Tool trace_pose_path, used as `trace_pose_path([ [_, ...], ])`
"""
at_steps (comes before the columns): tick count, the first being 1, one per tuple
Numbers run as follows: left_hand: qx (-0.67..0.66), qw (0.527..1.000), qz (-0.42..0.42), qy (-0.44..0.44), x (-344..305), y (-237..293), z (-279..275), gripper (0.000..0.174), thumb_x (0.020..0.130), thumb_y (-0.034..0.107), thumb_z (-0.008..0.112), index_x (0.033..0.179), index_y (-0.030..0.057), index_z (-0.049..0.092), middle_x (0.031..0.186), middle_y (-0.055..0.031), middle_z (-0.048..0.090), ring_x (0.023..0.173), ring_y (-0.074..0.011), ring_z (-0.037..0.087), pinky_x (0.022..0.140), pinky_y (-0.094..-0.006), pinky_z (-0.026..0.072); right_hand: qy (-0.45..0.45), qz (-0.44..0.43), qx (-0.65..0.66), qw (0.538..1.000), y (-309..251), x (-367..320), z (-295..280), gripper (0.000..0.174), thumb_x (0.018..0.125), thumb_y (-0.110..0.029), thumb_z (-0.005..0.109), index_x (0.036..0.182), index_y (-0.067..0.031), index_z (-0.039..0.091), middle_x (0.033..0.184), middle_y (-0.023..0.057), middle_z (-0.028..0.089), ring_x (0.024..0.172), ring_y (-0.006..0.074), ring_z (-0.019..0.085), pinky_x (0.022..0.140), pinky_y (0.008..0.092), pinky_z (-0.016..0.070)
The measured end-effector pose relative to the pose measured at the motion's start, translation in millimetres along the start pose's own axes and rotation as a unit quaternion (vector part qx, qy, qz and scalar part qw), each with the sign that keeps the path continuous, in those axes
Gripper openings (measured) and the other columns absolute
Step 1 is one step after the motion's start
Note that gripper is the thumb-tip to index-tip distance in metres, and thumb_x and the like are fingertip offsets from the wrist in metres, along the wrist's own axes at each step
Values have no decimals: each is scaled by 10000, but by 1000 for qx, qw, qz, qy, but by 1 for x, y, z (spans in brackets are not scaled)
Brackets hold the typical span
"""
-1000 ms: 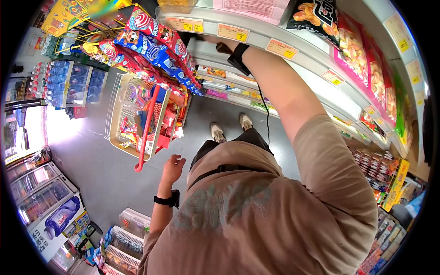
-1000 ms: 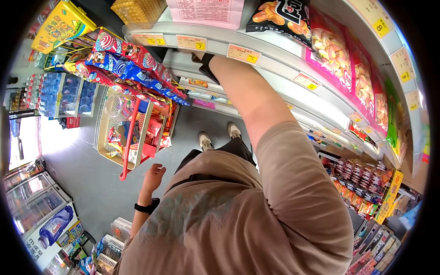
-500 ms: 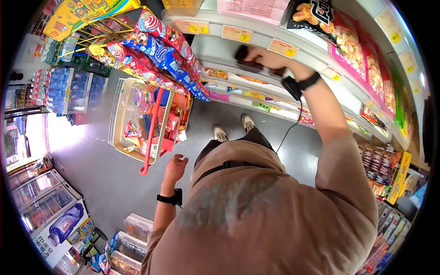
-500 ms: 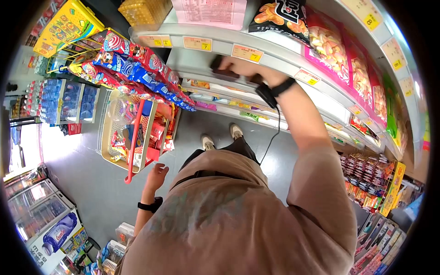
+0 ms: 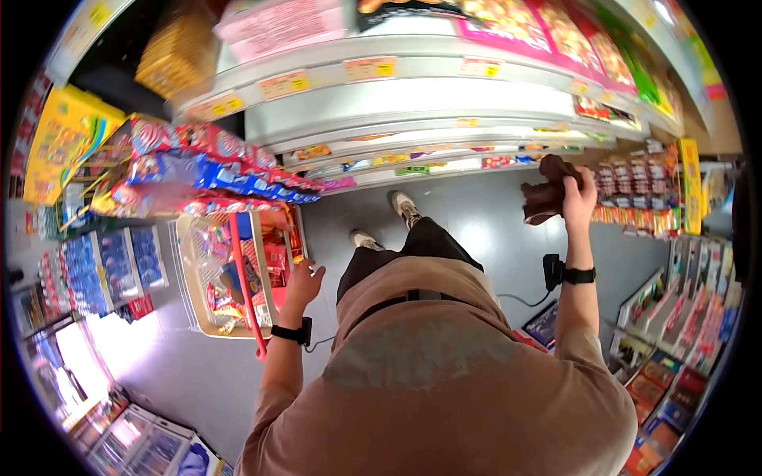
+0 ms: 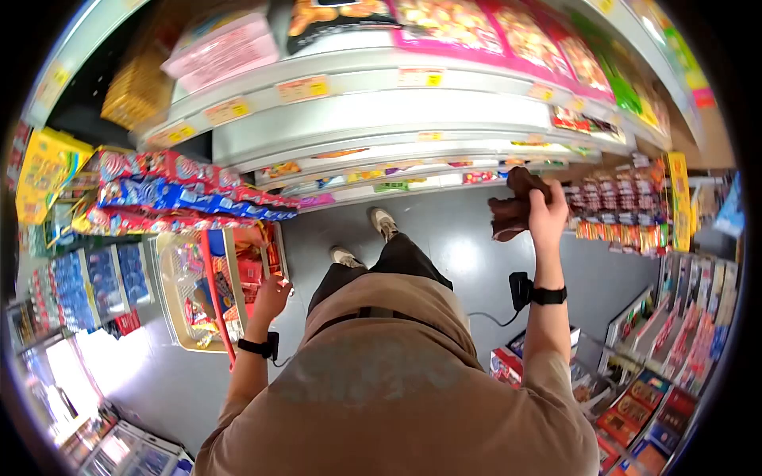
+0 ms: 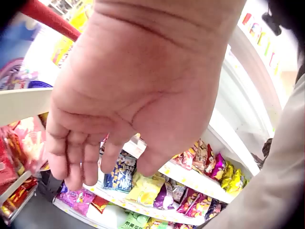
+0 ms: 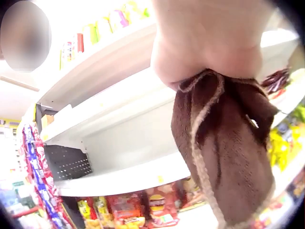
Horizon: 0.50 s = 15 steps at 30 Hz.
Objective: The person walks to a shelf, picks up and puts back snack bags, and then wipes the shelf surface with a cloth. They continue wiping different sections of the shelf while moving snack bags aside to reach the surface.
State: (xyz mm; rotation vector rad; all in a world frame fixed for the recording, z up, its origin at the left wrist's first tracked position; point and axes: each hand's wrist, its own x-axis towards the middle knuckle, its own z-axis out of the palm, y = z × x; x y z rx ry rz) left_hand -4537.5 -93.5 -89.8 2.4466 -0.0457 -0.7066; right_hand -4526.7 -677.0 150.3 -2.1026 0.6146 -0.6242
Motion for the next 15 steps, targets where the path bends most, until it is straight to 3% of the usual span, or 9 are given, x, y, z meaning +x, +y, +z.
trace_pose_path([
  [1, 53, 997, 47, 0, 16, -6, 5, 399, 850, 329, 663, 1068, -1, 607, 932, -227, 673, 926, -385, 649, 789, -457, 513, 41, 2, 19, 999, 6, -7, -16, 182, 859, -69, 545, 1006, 26, 596, 893, 46, 634, 837, 127, 559, 777, 272, 469],
  [2, -1, 1000, 3, 2, 22, 25, -13, 375, 850, 303, 657, 1052, -9, 609, 910, -228, 665, 903, -386, 647, 776, -456, 514, 61, 30, -7, 998, 25, -12, -30, 178, 863, -64, 542, 1008, 21, 600, 904, 43, 633, 844, 122, 559, 781, 266, 466],
  [3, 6, 999, 36, 15, 27, 45, -24, 362, 851, 287, 652, 1052, -11, 607, 887, -224, 656, 877, -383, 643, 764, -455, 513, 82, 60, -31, 994, 41, -19, -43, 175, 867, -59, 539, 1011, 16, 604, 915, 39, 631, 851, 117, 559, 785, 260, 462],
  [5, -7, 998, 62, 27, 41, 65, -30, 352, 856, 276, 644, 1057, -10, 605, 893, -213, 656, 866, -370, 641, 775, -438, 510, 28, 99, 11, 995, 47, -33, -62, 178, 868, -38, 526, 1018, 12, 607, 929, 41, 629, 872, 122, 560, 806, 258, 453],
  [9, -6, 996, 76, 52, 41, 102, -25, 345, 867, 279, 638, 1065, -3, 606, 928, -204, 655, 880, -351, 640, 793, -420, 503, 101, 53, 22, 993, 63, -53, -81, 170, 879, -45, 530, 1013, 11, 618, 927, 39, 629, 883, 111, 553, 814, 256, 446],
  [11, -17, 996, 77, 47, 35, 120, -19, 343, 873, 283, 635, 1068, 2, 607, 940, -201, 654, 887, -342, 640, 796, -417, 500, -5, 138, 31, 990, 75, -62, -96, 139, 850, -54, 612, 975, 6, 619, 891, 19, 625, 812, 104, 559, 763, 258, 465],
  [13, -11, 996, 75, 40, 30, 128, -9, 350, 874, 295, 638, 1070, 7, 611, 947, -199, 658, 895, -337, 644, 798, -421, 501, 55, 82, 58, 993, 72, -65, -105, 170, 815, -71, 684, 956, -2, 617, 837, 1, 612, 781, 100, 557, 731, 255, 469],
  [15, 3, 996, 80, 42, 15, 144, 1, 352, 873, 300, 639, 1072, 10, 614, 954, -199, 661, 896, -336, 647, 800, -420, 503, -27, 65, 14, 997, 84, -69, -115, 189, 806, -77, 715, 951, -9, 616, 800, 24, 619, 765, 114, 566, 721, 263, 473],
])
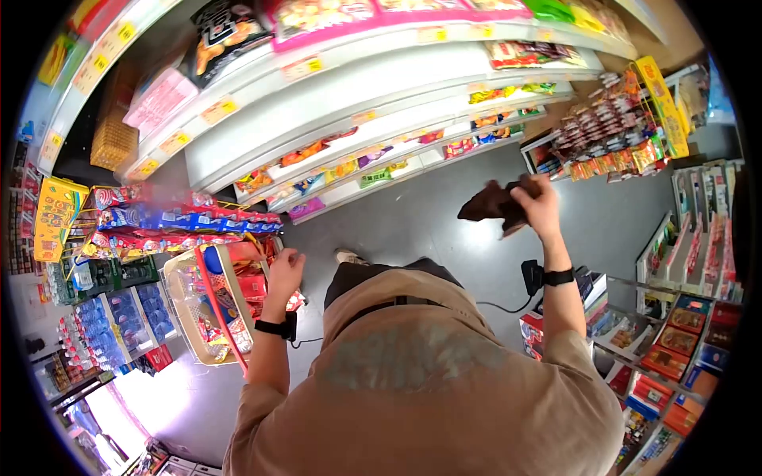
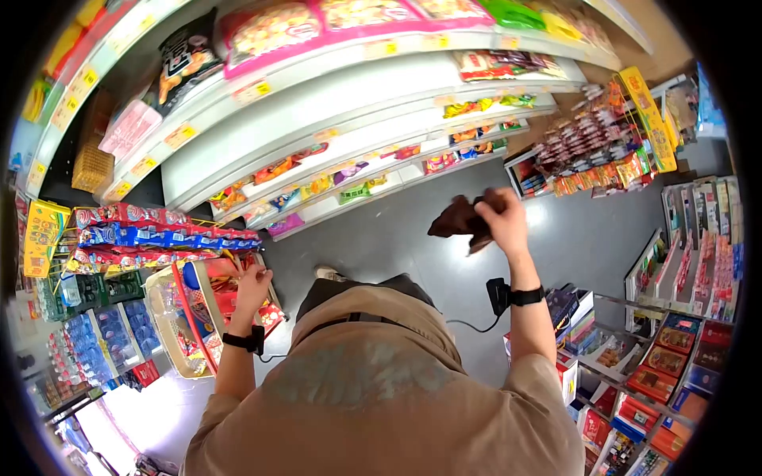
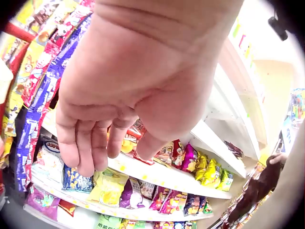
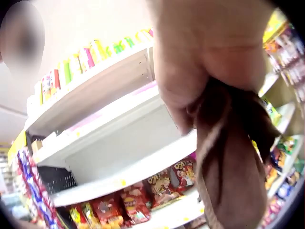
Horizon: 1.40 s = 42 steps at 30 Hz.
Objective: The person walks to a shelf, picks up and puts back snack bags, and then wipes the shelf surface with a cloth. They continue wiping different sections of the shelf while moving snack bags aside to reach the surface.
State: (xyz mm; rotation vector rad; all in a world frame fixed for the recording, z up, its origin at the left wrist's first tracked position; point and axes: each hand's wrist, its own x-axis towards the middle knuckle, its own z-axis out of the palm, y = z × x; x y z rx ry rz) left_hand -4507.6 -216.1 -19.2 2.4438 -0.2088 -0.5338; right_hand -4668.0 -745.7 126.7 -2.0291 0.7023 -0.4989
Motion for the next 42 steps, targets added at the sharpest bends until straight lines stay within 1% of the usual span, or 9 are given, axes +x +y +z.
trace_pose_path([
  [5, 31, 999, -29, 19, -41, 58, 32, 365, 868, 310, 641, 1077, 12, 619, 913, -190, 675, 877, -331, 661, 794, -402, 510, 162, -138, -103, 972, 7, -9, -51, 162, 871, -93, 659, 986, 6, 603, 846, 154, 647, 795, 281, 647, 745, 340, 506],
  [14, 18, 996, -78, -25, -126, 106, 107, 437, 863, 345, 655, 1122, -5, 616, 921, -193, 684, 874, -320, 672, 806, -391, 517, -90, 15, -300, 949, 128, -31, -163, 197, 886, -209, 633, 982, -38, 659, 886, 200, 679, 826, 380, 663, 741, 416, 521],
  [18, 51, 995, -89, -14, -143, 116, 107, 434, 868, 354, 643, 1114, -3, 631, 967, -211, 682, 928, -332, 670, 840, -396, 510, 221, 51, -218, 949, 118, -32, -217, 241, 926, -241, 570, 1098, -89, 646, 932, 186, 688, 854, 395, 650, 734, 441, 513],
  [22, 57, 996, -68, 7, -137, 100, 93, 436, 878, 382, 623, 1102, 8, 634, 952, -210, 686, 942, -346, 668, 843, -399, 507, 37, 89, -329, 939, 177, -54, -244, 230, 925, -263, 578, 1063, -91, 643, 987, 202, 675, 922, 388, 644, 771, 427, 507],
  [26, 64, 991, -118, 28, -144, 146, 64, 385, 908, 328, 623, 1108, -1, 621, 962, -181, 681, 925, -241, 658, 805, -335, 498, 284, 27, -163, 945, 180, -62, -250, 258, 946, -262, 541, 1059, -50, 633, 976, 233, 667, 923, 437, 628, 796, 465, 503],
  [28, 39, 993, -110, 9, -141, 147, 65, 387, 912, 332, 620, 1122, 7, 620, 969, -184, 678, 943, -239, 653, 810, -334, 495, -26, 131, -332, 934, 258, -73, -255, 264, 944, -248, 539, 1088, -39, 613, 995, 245, 660, 984, 445, 607, 819, 470, 494],
  [35, 109, 992, -60, 1, -143, 173, 65, 448, 900, 344, 616, 1175, -8, 599, 1034, -219, 681, 980, -308, 667, 848, -365, 508, 68, 176, -313, 931, 290, -90, -271, 275, 950, -242, 518, 1010, -1, 636, 967, 272, 644, 954, 468, 604, 785, 482, 499],
  [39, 98, 994, -39, 24, -141, 183, 58, 438, 894, 329, 622, 1177, -4, 596, 1017, -228, 676, 957, -319, 668, 832, -372, 510, 396, 140, -124, 899, 226, -83, -279, 315, 940, -289, 548, 1058, -13, 644, 1007, 247, 662, 990, 444, 609, 829, 475, 496],
  [42, 116, 992, -47, 21, -141, 194, 59, 419, 892, 313, 629, 1159, -10, 602, 1003, -221, 677, 934, -316, 672, 823, -377, 513, 142, 112, -261, 948, 248, -72, -265, 281, 949, -289, 536, 1075, -53, 621, 1012, 238, 663, 971, 429, 625, 816, 452, 504],
])
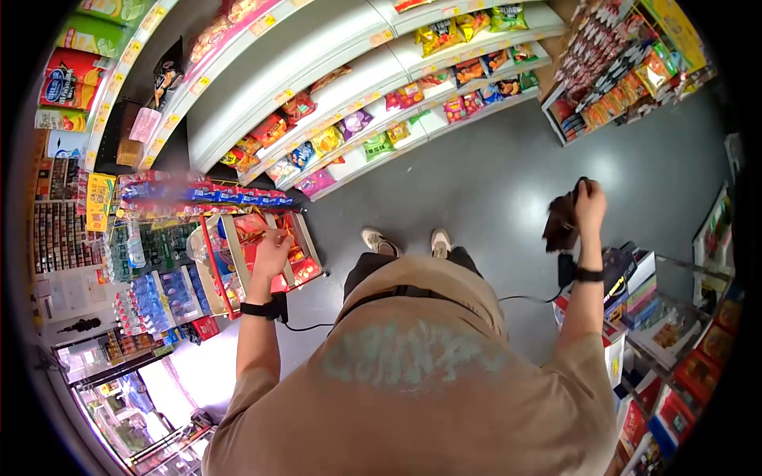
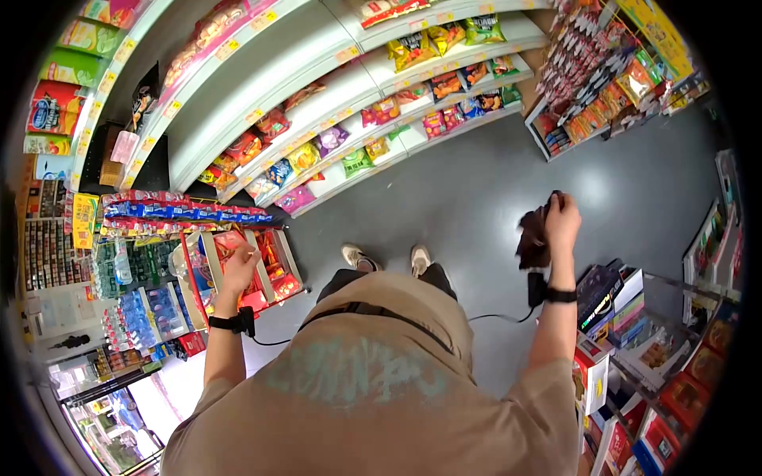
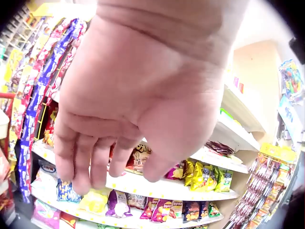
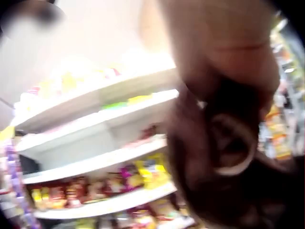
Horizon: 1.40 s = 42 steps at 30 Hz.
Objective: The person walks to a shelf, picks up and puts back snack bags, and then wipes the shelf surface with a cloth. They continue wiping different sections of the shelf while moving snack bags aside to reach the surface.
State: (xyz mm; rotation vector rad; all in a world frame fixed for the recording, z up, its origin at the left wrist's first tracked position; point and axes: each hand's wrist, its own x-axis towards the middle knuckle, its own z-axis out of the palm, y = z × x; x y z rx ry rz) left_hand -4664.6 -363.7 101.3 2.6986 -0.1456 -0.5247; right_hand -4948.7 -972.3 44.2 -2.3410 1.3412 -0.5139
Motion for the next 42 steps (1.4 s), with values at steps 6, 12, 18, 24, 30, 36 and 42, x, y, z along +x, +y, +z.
trace_pose_path([
  [6, -16, 999, 30, 13, 13, -7, -1, 357, 901, 281, 633, 1106, -10, 616, 888, -172, 686, 823, -250, 671, 767, -342, 511, 17, -4, 109, 994, -52, -6, 11, 260, 954, -250, 550, 987, 3, 598, 896, 205, 664, 841, 342, 642, 765, 403, 488],
  [12, -52, 988, 140, 49, 52, -24, 17, 326, 844, 254, 701, 1061, 25, 617, 893, -146, 689, 857, -236, 672, 800, -356, 520, 2, -67, 180, 981, -73, -5, 62, 211, 951, -204, 564, 994, -3, 608, 874, 235, 642, 839, 382, 642, 748, 389, 497],
  [18, -106, 984, 121, -81, 57, 55, -4, 536, 823, 312, 726, 1252, 54, 535, 895, -137, 684, 820, -268, 675, 776, -356, 533, -240, 7, 470, 850, -204, -34, 49, 188, 943, -136, 584, 1088, -17, 588, 834, 48, 622, 711, 142, 617, 590, 278, 494],
  [24, -128, 940, 298, -109, 76, 95, -11, 813, 783, 248, 759, 1463, 123, 331, 1232, -181, 534, 1076, -292, 572, 902, -368, 496, -378, -209, 371, 822, -308, -70, 51, 335, 839, -163, 727, 1098, -4, 587, 907, 62, 636, 841, 130, 569, 765, 295, 482],
  [30, -132, 864, 481, -67, 110, 108, -22, 700, 749, 202, 757, 1370, 110, 448, 1422, -165, 430, 1283, -381, 409, 1046, -426, 386, -530, -239, 396, 711, -392, -95, 44, 388, 851, -130, 714, 1188, 5, 578, 1025, 45, 630, 941, 122, 576, 824, 292, 476],
  [36, -135, 901, 362, -198, 134, 83, -51, 354, 787, 301, 728, 984, 35, 606, 1027, -201, 642, 937, -348, 626, 786, -424, 494, -539, -196, 541, 615, -409, -90, 78, 486, 887, -247, 663, 1260, 44, 550, 1199, 113, 627, 1103, 197, 584, 964, 333, 443],
  [42, -272, 916, 288, -68, 148, 58, -64, 229, 803, 185, 668, 939, 20, 586, 792, -191, 630, 771, -325, 644, 683, -407, 495, -601, -38, 623, 499, -393, -71, 123, 361, 898, -198, 615, 1172, 36, 627, 1189, 122, 645, 1099, 230, 604, 943, 344, 467],
])
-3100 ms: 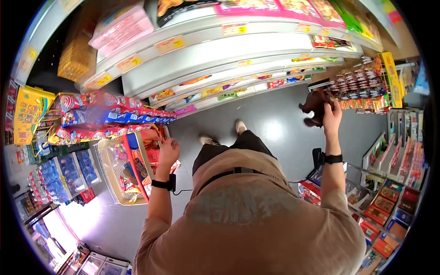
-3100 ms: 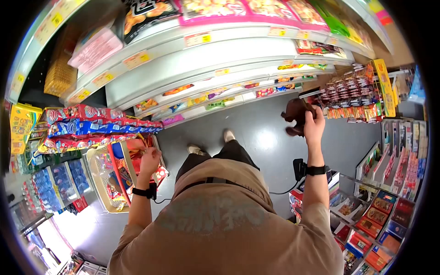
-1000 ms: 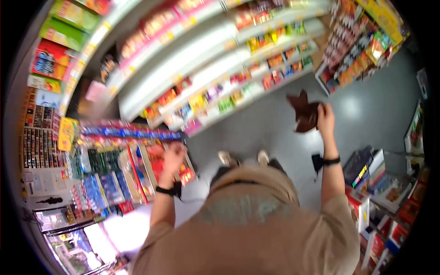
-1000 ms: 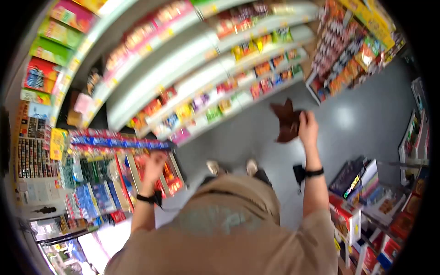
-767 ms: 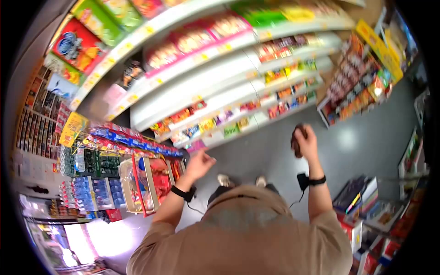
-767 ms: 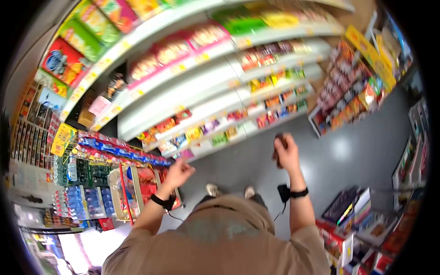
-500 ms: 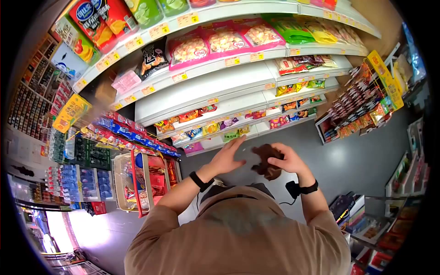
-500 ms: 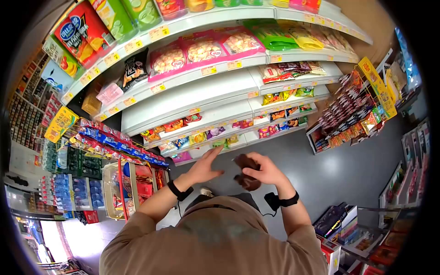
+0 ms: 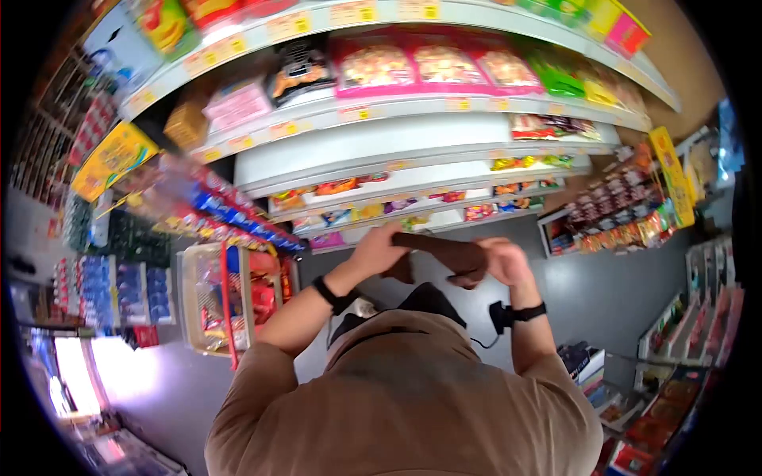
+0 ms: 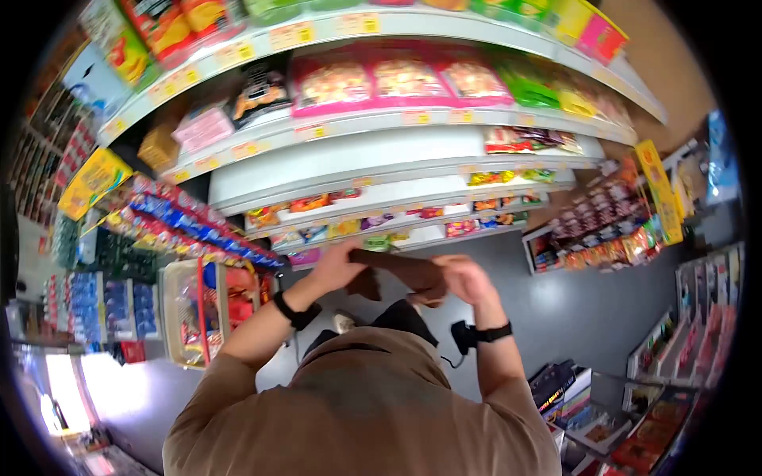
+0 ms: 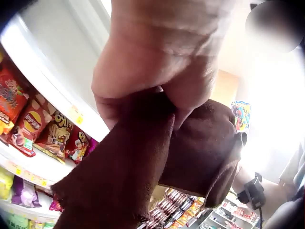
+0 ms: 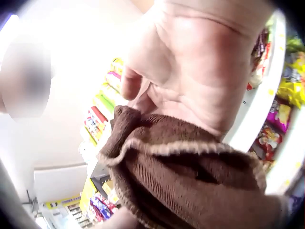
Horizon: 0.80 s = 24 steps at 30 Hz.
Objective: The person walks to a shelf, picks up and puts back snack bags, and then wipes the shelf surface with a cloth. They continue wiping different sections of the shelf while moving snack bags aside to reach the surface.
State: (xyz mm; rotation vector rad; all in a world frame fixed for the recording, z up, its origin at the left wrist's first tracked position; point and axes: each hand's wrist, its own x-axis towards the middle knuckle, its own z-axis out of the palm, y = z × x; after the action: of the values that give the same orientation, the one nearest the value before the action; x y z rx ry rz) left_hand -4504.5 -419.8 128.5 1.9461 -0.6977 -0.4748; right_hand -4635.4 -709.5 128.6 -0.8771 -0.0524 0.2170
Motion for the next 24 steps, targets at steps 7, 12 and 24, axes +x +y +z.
trace_pose_path([
  [7, -209, 965, -107, 113, 16, 22, -5, 196, 789, -36, 471, 935, -14, 600, 778, -116, 664, 774, -223, 650, 694, -345, 506, -364, 114, -444, 811, -41, 63, 57, 322, 912, -66, 565, 1229, -29, 612, 1299, 130, 564, 1135, 225, 570, 914, 305, 473],
  [12, -136, 983, -32, 120, 42, 10, 13, 61, 897, -3, 500, 855, 17, 539, 777, 6, 561, 732, -57, 483, 597, -227, 405, -90, 31, -475, 875, -55, 85, 0, 258, 886, -209, 665, 1089, -51, 648, 1060, 82, 658, 940, 192, 641, 827, 313, 505],
  [24, -62, 986, -87, 128, 105, 55, 77, 197, 891, -33, 442, 1036, -42, 574, 941, -79, 646, 870, -141, 591, 770, -276, 490, -34, -147, -505, 850, -10, 89, -68, 764, 818, -326, 728, 1416, -38, 350, 1374, 221, 430, 1241, 356, 488, 1026, 412, 408],
])
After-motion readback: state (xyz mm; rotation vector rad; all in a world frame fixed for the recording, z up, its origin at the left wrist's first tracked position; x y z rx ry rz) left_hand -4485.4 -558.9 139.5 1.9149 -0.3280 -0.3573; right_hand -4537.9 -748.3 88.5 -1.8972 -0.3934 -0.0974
